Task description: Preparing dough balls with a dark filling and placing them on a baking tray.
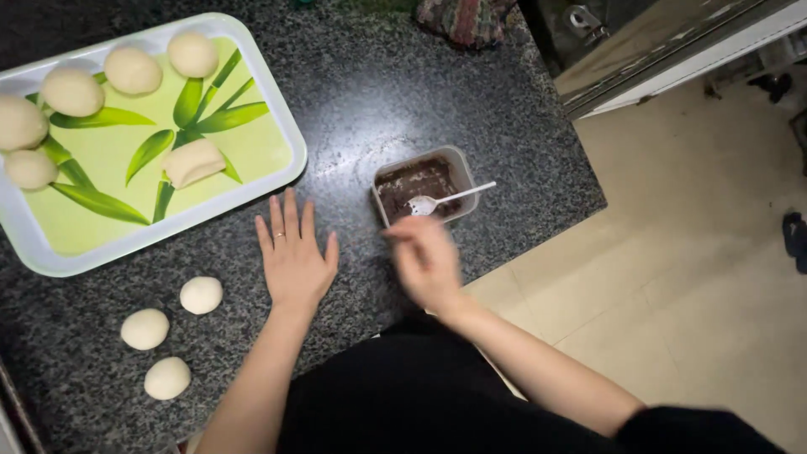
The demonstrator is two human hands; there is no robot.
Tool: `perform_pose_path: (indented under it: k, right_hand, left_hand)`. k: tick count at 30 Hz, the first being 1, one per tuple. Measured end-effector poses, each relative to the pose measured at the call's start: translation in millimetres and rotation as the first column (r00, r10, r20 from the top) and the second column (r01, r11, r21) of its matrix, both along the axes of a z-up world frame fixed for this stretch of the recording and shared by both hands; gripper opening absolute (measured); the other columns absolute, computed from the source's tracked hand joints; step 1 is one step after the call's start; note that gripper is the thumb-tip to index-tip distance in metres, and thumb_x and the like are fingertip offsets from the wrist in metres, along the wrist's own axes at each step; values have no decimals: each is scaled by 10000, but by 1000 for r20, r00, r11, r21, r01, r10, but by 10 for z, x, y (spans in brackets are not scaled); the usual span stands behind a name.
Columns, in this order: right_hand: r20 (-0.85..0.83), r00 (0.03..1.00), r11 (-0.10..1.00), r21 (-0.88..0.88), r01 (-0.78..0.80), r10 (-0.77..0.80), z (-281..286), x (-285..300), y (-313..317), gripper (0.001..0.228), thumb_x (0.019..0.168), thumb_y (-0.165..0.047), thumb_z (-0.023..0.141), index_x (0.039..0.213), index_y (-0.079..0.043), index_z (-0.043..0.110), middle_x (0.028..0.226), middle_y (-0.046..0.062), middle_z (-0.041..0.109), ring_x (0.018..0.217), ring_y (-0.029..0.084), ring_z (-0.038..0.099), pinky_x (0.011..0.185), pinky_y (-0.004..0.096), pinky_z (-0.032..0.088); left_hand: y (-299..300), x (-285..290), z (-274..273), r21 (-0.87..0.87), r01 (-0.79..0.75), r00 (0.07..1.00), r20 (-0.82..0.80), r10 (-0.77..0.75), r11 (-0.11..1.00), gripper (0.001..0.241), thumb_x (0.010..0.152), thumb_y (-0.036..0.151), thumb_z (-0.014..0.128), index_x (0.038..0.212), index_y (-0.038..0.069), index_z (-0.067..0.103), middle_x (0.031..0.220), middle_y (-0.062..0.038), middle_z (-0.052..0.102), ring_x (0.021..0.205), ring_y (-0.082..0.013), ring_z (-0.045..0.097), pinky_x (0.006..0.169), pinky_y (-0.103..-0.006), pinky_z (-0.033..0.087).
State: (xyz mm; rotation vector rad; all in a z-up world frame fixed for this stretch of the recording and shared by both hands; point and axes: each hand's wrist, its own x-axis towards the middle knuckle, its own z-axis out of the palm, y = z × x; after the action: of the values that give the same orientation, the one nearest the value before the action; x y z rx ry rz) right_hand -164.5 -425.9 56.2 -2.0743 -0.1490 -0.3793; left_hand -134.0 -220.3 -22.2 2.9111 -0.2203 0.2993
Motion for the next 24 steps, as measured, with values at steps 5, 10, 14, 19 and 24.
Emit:
perform_pose_path:
  k: [5,10,14,19,24]
  right_hand:
    - [85,907,901,-105,420,-413,-52,130,-866,342,985,-7,675,1304,-77,575,1159,107,455,1004,269,492,849,357,424]
    - [-191,861,882,-121,456,-472,-198,285,-1225,503,1073,-242,723,1449,31,530,1065,196,463,961,314,481,889,418,404]
    - [-497,772,847,128,516,-396,-277,356,-1209,299,1015,-309,755,1216,-87,754,894,66,714,813,105,622,666,230,484]
    - [-399,891,950,127,287,-216,0,321,-979,210,1029,-254,747,1161,-96,791,1004,104,786,949,147,703,865,324,569]
    - [-328,945,941,-327,-91,-23,453,236,-794,207,1045,-237,650,1164,-145,791,1031,123,799,1008,404,729,902,504,560]
  left_hand:
    - [55,27,60,-115,22,993,-113,-35,993,807,920,572,604,1552,77,523,1749,-206,272,1630,-383,182,1267,-662,83]
    - [56,56,44,-102,59,986,-152,-74,993,907,891,646,583,1600,93,463,1776,-188,201,1649,-364,98,1265,-688,40]
    - [72,128,-10,-121,93,983,-146,-110,988,953,887,694,553,1608,82,431,1774,-195,162,1642,-378,85,1245,-726,56]
    - [97,198,-16,-121,102,984,-134,-118,987,964,897,703,544,1610,68,410,1766,-208,155,1638,-383,86,1241,-739,53]
    - [156,179,-40,-212,133,982,-101,-157,968,879,926,586,618,1576,22,440,1723,-245,221,1610,-417,152,1228,-762,76]
